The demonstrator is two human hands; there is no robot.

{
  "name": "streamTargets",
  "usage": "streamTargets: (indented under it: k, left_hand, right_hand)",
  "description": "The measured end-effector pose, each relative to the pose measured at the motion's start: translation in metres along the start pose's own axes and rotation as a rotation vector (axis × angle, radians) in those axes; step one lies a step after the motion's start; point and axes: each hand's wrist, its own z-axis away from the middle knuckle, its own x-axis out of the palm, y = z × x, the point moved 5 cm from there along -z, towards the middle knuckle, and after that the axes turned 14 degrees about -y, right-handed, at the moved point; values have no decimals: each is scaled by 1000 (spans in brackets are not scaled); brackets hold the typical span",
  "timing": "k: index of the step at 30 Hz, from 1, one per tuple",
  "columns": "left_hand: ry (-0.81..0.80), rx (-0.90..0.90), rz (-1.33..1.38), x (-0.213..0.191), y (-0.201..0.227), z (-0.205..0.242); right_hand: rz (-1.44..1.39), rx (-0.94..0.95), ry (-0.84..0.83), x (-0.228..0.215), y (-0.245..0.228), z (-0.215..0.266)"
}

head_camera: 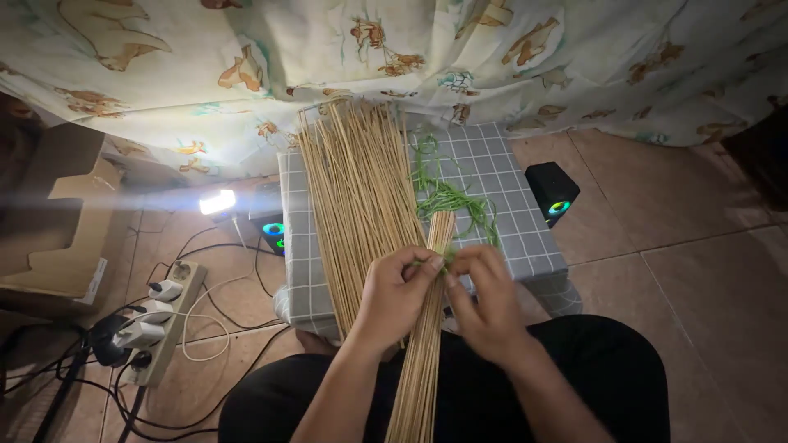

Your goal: A person sitting on the floor efficiently gathers wooden sticks into bundles and ties them with green plastic strips.

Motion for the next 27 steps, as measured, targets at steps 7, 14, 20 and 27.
streamTargets:
  k: [7,14,20,27]
  left_hand:
    - [-43,159,-230,-20,24,10]
    - [76,261,-399,-34,18,5]
    - [117,33,-23,-20,-20,-1]
    - [49,-76,191,2,-28,2]
  right_hand:
    - [-304,172,-360,-3,45,6]
    - [-173,152,-436,-30,22,2]
    - [-263,201,-393,-24,37,9]
    - [479,-172,-220,-14,-3,7]
